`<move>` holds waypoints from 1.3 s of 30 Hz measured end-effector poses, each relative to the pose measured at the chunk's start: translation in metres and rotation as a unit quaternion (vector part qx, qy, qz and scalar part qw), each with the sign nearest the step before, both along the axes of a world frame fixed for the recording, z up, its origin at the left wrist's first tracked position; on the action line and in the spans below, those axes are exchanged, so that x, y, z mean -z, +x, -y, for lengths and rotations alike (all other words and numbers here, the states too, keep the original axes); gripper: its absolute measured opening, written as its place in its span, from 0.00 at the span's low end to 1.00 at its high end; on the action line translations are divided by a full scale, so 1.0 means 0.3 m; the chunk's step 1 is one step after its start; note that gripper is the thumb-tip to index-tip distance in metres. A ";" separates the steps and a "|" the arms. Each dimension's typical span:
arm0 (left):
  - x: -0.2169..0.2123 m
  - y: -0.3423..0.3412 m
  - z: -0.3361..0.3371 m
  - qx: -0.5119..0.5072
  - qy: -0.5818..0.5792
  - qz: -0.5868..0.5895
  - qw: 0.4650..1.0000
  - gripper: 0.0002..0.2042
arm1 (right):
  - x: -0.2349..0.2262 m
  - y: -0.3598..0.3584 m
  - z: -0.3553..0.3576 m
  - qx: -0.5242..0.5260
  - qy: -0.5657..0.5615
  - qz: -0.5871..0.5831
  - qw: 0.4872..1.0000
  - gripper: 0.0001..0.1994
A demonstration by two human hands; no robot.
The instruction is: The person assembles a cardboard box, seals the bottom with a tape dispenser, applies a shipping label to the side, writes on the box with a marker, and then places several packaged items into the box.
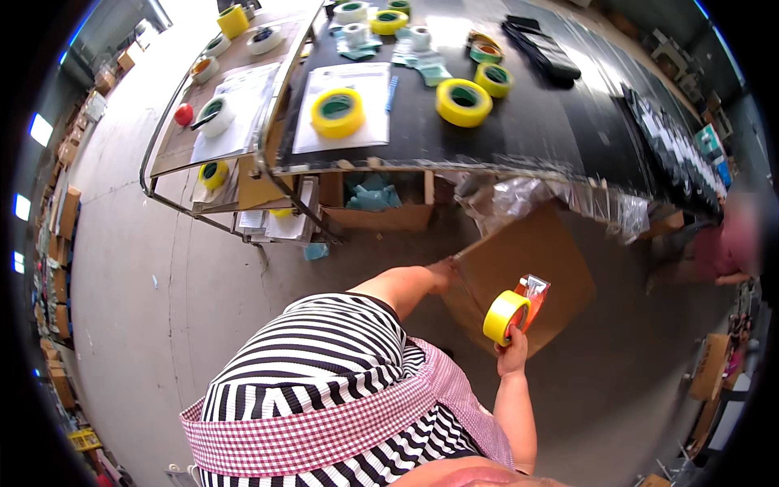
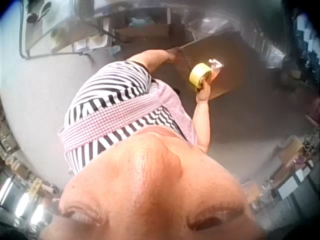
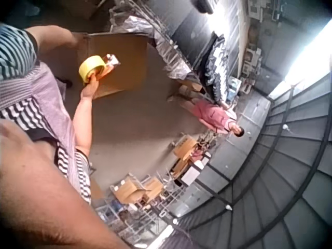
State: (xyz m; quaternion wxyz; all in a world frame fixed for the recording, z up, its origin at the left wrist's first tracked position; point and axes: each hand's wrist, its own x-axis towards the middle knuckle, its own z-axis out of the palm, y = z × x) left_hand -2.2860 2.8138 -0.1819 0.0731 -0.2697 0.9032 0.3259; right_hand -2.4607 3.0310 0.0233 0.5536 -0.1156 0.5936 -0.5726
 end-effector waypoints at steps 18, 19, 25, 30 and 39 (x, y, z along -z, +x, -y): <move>-0.408 1.987 -0.044 -0.485 0.167 0.029 0.858 0.25 | -0.546 2.204 1.374 -0.607 -0.055 -0.222 0.761 0.15; -0.392 2.005 -0.072 -0.514 0.176 0.008 0.840 0.25 | -0.526 2.301 1.430 -0.567 -0.058 -0.282 0.772 0.17; -0.311 1.929 -0.230 -0.541 0.255 -0.056 0.799 0.26 | -0.422 2.521 1.663 -0.404 -0.141 -0.408 0.807 0.18; -0.350 1.990 -0.275 -0.477 0.306 -0.047 0.822 0.27 | -0.410 2.425 1.453 -0.321 -0.375 -0.478 0.727 0.15; -0.325 1.941 0.064 -0.448 0.214 -0.065 0.866 0.26 | -0.508 2.178 1.669 -0.257 -0.481 -0.602 0.583 0.04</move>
